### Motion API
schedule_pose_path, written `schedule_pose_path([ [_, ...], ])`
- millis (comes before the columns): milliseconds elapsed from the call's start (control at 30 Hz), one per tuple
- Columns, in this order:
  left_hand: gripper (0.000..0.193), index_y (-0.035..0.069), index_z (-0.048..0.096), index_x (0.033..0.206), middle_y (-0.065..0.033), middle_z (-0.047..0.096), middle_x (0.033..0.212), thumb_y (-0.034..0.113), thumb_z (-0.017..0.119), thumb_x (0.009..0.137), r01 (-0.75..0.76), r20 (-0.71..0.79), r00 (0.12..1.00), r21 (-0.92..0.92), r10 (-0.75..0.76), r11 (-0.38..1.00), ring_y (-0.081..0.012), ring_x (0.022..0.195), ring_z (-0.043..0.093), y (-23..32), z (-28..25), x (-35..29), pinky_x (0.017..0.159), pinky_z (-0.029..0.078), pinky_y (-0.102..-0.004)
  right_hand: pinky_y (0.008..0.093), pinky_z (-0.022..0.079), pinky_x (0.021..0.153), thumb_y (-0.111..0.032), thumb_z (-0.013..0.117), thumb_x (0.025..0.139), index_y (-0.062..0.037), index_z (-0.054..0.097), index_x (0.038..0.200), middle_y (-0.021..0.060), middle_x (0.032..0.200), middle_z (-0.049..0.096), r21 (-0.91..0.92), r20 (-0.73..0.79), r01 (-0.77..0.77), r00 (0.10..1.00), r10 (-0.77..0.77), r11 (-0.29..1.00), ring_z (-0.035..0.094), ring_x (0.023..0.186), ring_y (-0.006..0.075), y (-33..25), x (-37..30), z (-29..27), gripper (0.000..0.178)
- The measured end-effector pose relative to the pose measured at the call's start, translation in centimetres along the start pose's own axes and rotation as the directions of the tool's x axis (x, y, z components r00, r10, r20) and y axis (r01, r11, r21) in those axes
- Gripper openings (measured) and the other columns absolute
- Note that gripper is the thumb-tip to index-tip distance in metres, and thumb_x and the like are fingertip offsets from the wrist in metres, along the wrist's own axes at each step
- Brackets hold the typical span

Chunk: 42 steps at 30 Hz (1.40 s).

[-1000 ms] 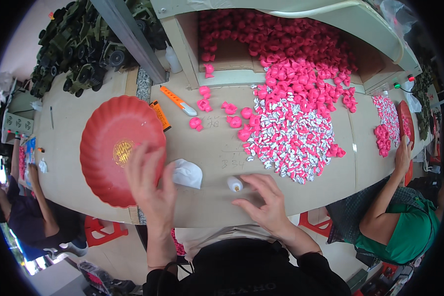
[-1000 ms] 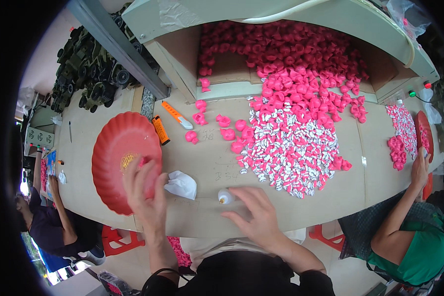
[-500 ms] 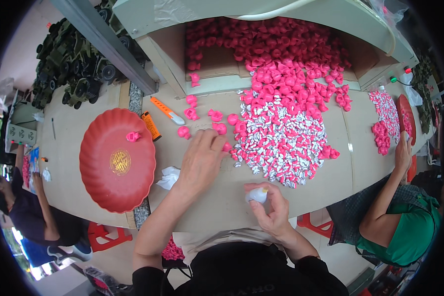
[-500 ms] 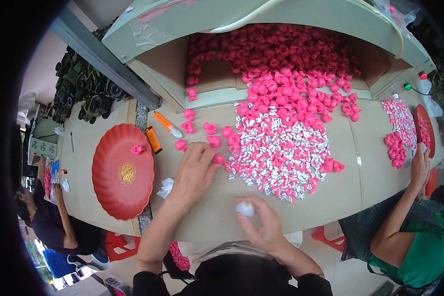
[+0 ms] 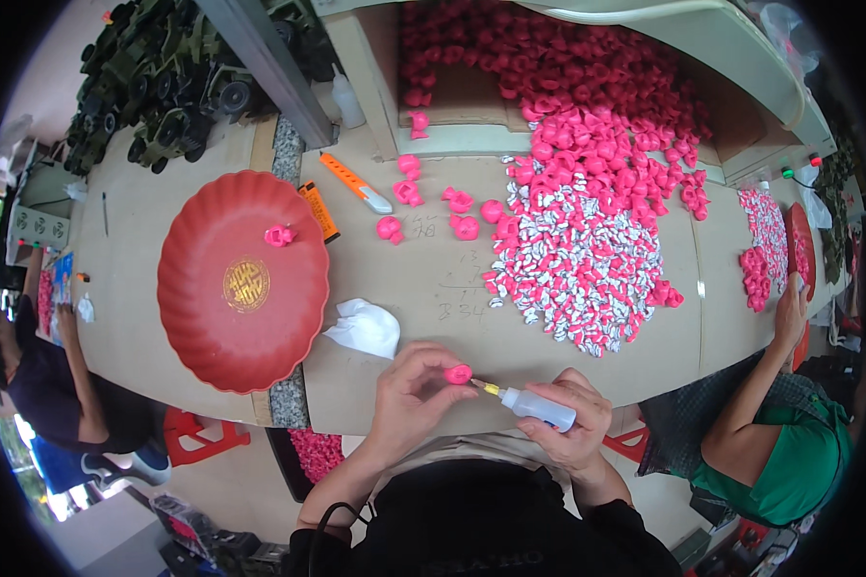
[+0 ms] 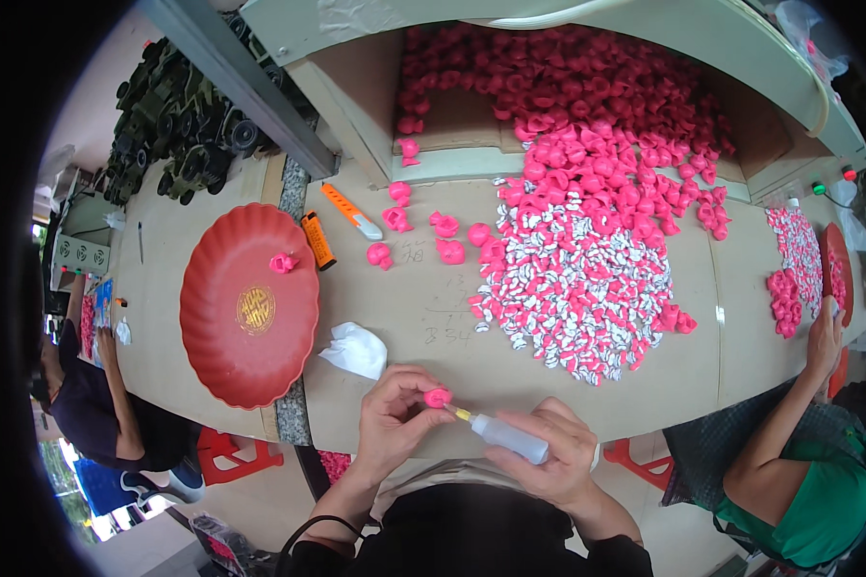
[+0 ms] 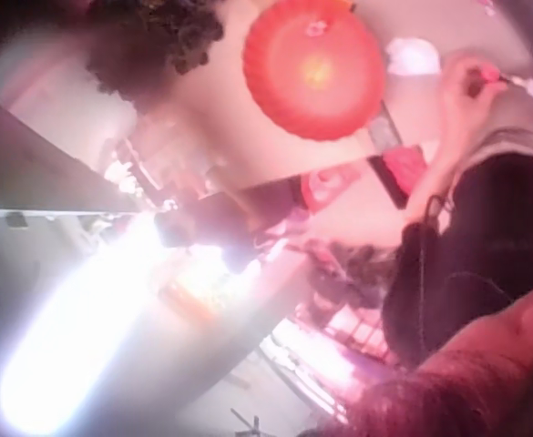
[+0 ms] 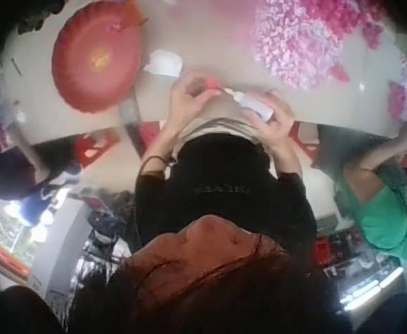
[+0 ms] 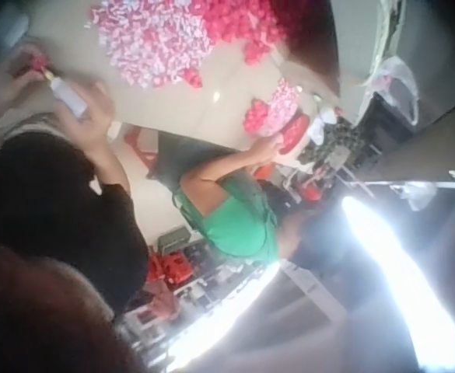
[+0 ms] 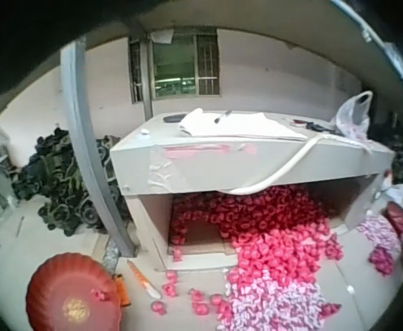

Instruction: The person applies glue from a bottle into plastic parts and presses small components into them by hand, placing the assembled pieces into a tray. The person then dumps the tray into a storage bin and resumes assembling the parts.

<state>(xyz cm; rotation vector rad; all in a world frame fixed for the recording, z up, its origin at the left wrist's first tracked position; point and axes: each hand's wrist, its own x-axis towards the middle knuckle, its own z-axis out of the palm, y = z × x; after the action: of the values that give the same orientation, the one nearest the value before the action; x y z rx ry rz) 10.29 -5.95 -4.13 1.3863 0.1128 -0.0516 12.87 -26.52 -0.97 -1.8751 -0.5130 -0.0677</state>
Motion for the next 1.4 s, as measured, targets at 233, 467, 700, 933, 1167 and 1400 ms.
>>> schedule_pose_path([
  [233,0.027,0.0,0.058,0.096,-0.0074,0.051,0.104,-0.008,0.072,0.074,-0.02,-0.025,0.999,0.017,0.021,1.0,-0.0157,0.093,0.061,-0.4,-0.3,-0.2,0.08,0.058,-0.0278,0.0269,0.036,0.051,-0.014,0.08,0.065,0.0045,0.069,0.094,0.0081,0.066,0.063,-0.024,0.018,-0.036,0.999,0.036,0.999,0.049,0.057,0.0153,-0.3,0.0,0.8,0.036],
  [467,0.029,0.0,0.059,0.096,-0.0076,0.052,0.103,-0.007,0.074,0.072,-0.031,-0.036,0.999,0.078,0.034,0.996,-0.0152,0.091,0.062,-0.3,-0.2,-0.2,0.077,0.058,-0.0263,0.0262,0.036,0.049,-0.012,0.08,0.064,0.0042,0.069,0.094,0.0072,0.066,0.061,-0.022,0.032,-0.076,0.997,0.077,0.997,0.049,0.057,0.0146,-0.3,0.0,1.0,0.035],
  [700,0.026,0.001,0.059,0.094,-0.0073,0.053,0.102,-0.007,0.073,0.073,-0.048,-0.059,0.997,0.112,0.055,0.993,-0.0148,0.089,0.062,-0.4,-0.1,-0.2,0.075,0.058,-0.0258,0.0278,0.036,0.048,-0.008,0.082,0.063,0.0014,0.068,0.095,0.0047,0.06,0.058,-0.031,0.058,-0.021,0.998,0.022,0.999,0.046,0.053,0.0156,-0.3,0.4,0.9,0.036],
  [933,0.026,0.001,0.058,0.092,-0.0077,0.049,0.103,-0.009,0.072,0.073,-0.056,-0.09,0.994,0.074,0.062,0.996,-0.0155,0.092,0.061,-0.5,0.2,-0.2,0.078,0.057,-0.0261,0.0265,0.036,0.049,-0.01,0.078,0.064,0.0038,0.069,0.093,0.007,0.065,0.06,-0.016,0.04,-0.052,0.998,0.052,0.999,0.049,0.056,0.0148,-0.4,0.3,0.7,0.033],
  [1167,0.025,0.002,0.058,0.091,-0.0075,0.05,0.102,-0.008,0.073,0.073,-0.067,-0.095,0.993,0.07,0.074,0.995,-0.0158,0.091,0.061,-0.8,0.2,-0.2,0.079,0.055,-0.0267,0.0267,0.036,0.049,-0.011,0.078,0.065,0.0041,0.07,0.092,0.0068,0.065,0.06,-0.022,0.036,-0.091,0.995,0.091,0.996,0.049,0.056,0.015,-0.3,0.3,0.6,0.032],
  [1400,0.027,0.004,0.058,0.089,-0.0079,0.053,0.1,-0.006,0.075,0.07,-0.077,-0.128,0.986,0.198,0.104,0.977,-0.0168,0.09,0.061,-1.5,0.2,-0.5,0.077,0.054,-0.0272,0.0265,0.036,0.05,-0.012,0.078,0.065,0.0047,0.069,0.092,0.0073,0.064,0.061,-0.019,0.064,-0.049,0.997,0.051,0.999,0.049,0.057,0.0148,-0.3,0.3,0.7,0.033],
])
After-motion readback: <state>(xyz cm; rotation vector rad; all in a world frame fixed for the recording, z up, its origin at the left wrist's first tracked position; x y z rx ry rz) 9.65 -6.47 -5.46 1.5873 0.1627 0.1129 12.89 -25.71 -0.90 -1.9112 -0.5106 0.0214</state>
